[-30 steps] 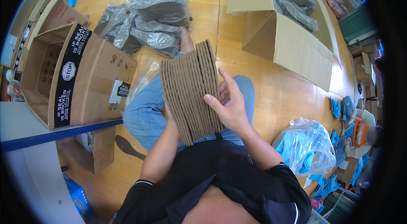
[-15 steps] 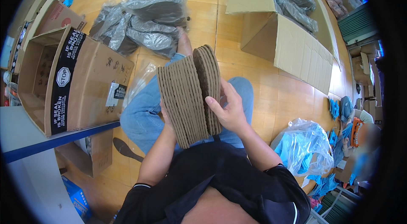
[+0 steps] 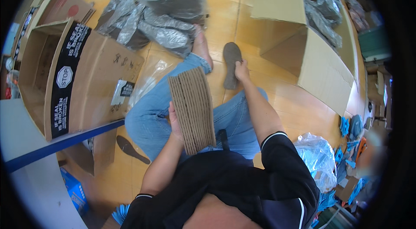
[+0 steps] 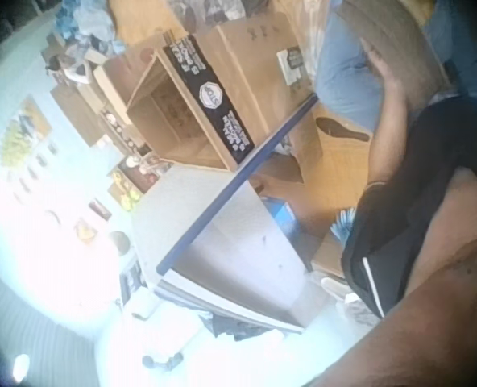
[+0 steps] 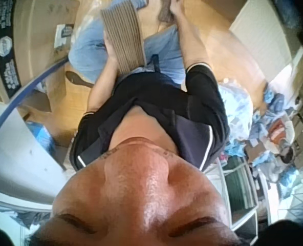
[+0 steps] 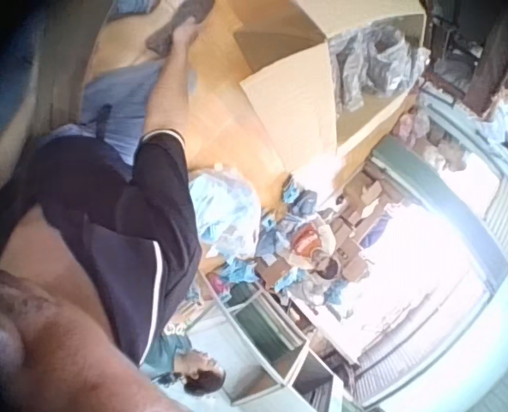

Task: The person sits on the floor and repeatedly picks up brown shoe soles, aligns them, places them into clear plastic bags, and puts the bags into a cardboard box. The person also handles a small white marker briefly.

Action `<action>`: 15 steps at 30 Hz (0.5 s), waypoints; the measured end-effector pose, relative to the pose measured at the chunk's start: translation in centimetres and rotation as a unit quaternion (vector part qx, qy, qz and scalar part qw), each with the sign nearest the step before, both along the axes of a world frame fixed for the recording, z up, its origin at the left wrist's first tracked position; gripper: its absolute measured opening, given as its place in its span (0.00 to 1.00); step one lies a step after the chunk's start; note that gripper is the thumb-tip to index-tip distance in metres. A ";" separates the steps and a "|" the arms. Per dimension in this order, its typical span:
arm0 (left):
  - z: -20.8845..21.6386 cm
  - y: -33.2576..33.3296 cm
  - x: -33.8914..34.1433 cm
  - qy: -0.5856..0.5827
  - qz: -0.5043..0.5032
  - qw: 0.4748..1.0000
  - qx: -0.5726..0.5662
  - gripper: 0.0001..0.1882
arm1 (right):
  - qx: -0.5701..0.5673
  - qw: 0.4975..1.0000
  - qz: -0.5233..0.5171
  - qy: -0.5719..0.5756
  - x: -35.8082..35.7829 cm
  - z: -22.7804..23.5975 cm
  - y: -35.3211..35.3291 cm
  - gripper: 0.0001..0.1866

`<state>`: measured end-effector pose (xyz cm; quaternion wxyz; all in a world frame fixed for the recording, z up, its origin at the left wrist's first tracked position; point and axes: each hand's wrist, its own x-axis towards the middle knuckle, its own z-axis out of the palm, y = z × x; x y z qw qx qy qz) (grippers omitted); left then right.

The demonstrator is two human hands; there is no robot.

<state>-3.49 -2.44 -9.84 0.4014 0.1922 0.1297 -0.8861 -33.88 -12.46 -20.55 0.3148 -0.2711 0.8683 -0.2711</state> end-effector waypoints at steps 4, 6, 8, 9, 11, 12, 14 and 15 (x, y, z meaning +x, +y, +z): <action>1.4 -0.1 0.6 -0.002 0.000 1.000 -0.015 0.49 | 0.032 0.992 0.036 0.116 2.0 3.0 1.2 0.33; 2.5 -0.3 0.5 0.035 -0.010 0.997 -0.062 0.49 | -0.081 0.977 0.079 0.178 4.0 7.2 2.9 0.30; 3.5 -0.6 0.1 0.100 -0.037 0.985 -0.133 0.49 | -0.238 0.957 0.129 -0.106 5.9 12.0 6.3 0.26; 3.9 -0.7 -0.1 0.108 -0.040 0.981 -0.153 0.48 | -0.269 0.927 0.153 -0.212 7.3 14.2 8.4 0.23; 4.5 -0.6 -0.5 0.102 -0.064 0.975 -0.189 0.47 | -0.304 0.854 0.253 -0.337 9.3 18.0 12.4 0.38; 4.7 -0.6 -0.8 0.104 -0.080 0.973 -0.189 0.46 | -0.293 0.830 0.258 -0.399 10.6 19.2 13.5 0.51; 5.0 -0.2 -1.4 0.121 -0.118 0.965 -0.203 0.44 | -0.293 0.803 0.232 -0.463 12.1 21.2 14.9 0.66; 5.2 0.0 -1.7 0.086 -0.117 0.967 -0.211 0.44 | -0.300 0.808 0.220 -0.457 12.3 22.1 15.5 0.68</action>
